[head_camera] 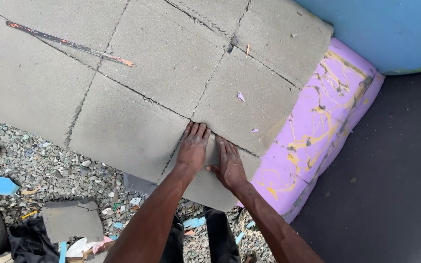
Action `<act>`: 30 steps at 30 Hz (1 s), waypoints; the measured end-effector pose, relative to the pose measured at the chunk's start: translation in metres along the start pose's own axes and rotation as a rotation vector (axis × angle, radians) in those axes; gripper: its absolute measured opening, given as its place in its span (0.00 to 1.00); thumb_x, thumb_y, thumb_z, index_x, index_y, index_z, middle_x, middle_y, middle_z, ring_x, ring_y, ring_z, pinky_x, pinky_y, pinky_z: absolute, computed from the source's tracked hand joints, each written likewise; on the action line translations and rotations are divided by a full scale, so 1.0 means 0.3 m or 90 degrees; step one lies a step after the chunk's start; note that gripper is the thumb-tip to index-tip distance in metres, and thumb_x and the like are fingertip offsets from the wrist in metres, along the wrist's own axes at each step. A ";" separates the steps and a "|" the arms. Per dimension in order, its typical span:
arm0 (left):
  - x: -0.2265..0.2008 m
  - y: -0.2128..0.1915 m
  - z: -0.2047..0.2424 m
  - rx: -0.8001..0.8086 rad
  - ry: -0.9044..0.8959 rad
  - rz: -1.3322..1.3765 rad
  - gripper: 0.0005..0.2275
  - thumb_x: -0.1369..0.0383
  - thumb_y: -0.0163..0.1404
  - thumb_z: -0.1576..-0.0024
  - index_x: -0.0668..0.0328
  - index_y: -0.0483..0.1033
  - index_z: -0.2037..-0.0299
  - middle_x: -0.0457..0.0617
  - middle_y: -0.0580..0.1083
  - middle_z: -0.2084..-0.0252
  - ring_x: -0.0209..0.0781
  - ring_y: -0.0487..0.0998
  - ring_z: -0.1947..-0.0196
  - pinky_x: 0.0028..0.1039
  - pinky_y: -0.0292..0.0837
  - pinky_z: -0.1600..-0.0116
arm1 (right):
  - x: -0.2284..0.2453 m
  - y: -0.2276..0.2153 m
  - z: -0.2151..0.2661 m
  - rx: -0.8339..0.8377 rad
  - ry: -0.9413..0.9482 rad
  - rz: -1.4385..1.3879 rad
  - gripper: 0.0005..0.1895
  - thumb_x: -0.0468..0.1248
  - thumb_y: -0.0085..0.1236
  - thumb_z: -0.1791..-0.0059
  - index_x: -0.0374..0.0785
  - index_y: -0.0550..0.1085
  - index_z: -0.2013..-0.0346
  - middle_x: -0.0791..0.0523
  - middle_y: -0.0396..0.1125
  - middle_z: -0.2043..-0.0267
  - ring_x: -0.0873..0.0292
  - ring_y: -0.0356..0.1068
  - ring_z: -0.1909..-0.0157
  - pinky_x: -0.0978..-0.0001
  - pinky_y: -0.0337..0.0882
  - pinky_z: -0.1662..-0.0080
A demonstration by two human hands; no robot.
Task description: Arranging and fitting grey foam blocks onto a purple foam base in a workshop environment.
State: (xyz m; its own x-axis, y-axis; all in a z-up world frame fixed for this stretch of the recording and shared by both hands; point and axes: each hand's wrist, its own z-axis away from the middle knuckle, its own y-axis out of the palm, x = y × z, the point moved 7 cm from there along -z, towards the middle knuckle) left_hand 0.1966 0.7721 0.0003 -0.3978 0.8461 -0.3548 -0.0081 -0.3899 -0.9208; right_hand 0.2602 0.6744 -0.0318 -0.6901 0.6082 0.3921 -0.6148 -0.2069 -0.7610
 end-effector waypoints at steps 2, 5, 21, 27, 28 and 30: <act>0.011 0.038 0.012 0.021 0.006 0.000 0.28 0.74 0.62 0.53 0.66 0.72 0.39 0.57 0.67 0.40 0.55 0.61 0.32 0.47 0.49 0.23 | 0.004 0.018 0.005 -0.031 0.016 0.000 0.55 0.50 0.70 0.57 0.39 0.49 0.24 0.46 0.56 0.28 0.44 0.54 0.25 0.47 0.48 0.26; 0.029 0.071 -0.011 0.027 0.014 0.001 0.36 0.71 0.69 0.63 0.65 0.71 0.39 0.56 0.67 0.41 0.53 0.62 0.34 0.46 0.50 0.24 | 0.007 0.032 -0.017 -0.097 0.033 0.032 0.53 0.48 0.75 0.61 0.39 0.56 0.28 0.50 0.61 0.36 0.47 0.58 0.30 0.50 0.53 0.29; -0.066 0.154 0.294 -0.334 0.190 0.015 0.06 0.73 0.56 0.50 0.67 0.80 0.65 0.57 0.73 0.72 0.52 0.73 0.64 0.40 0.64 0.54 | 0.122 0.162 0.268 -0.459 -0.097 0.227 0.08 0.33 0.55 0.57 0.44 0.75 0.64 0.59 0.62 0.66 0.55 0.61 0.58 0.61 0.58 0.53; -0.115 0.082 0.463 -0.254 0.163 0.035 0.08 0.73 0.59 0.49 0.68 0.79 0.61 0.57 0.74 0.70 0.51 0.74 0.63 0.39 0.65 0.50 | 0.156 0.196 0.387 -0.379 -0.125 0.214 0.05 0.32 0.56 0.56 0.45 0.76 0.68 0.58 0.66 0.64 0.55 0.62 0.57 0.59 0.60 0.49; -0.118 0.103 0.470 -0.254 0.163 0.034 0.08 0.73 0.59 0.49 0.68 0.79 0.61 0.57 0.74 0.70 0.51 0.74 0.63 0.39 0.65 0.50 | 0.159 0.167 0.388 -0.379 -0.125 0.213 0.05 0.32 0.56 0.56 0.45 0.76 0.68 0.58 0.66 0.64 0.55 0.62 0.57 0.59 0.60 0.49; -0.119 0.139 0.492 -0.284 0.152 0.026 0.13 0.70 0.62 0.52 0.69 0.78 0.61 0.59 0.72 0.69 0.54 0.73 0.61 0.41 0.65 0.50 | 0.167 0.163 0.370 -0.245 -0.139 0.250 0.14 0.38 0.66 0.61 0.45 0.76 0.61 0.56 0.60 0.33 0.50 0.61 0.39 0.54 0.61 0.39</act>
State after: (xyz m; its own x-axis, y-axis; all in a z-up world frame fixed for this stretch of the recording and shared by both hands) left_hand 0.0751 0.6722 -0.0014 -0.1680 0.9130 -0.3718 0.4165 -0.2761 -0.8662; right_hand 0.1531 0.6098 0.0081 -0.9257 0.3622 0.1092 -0.1428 -0.0672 -0.9875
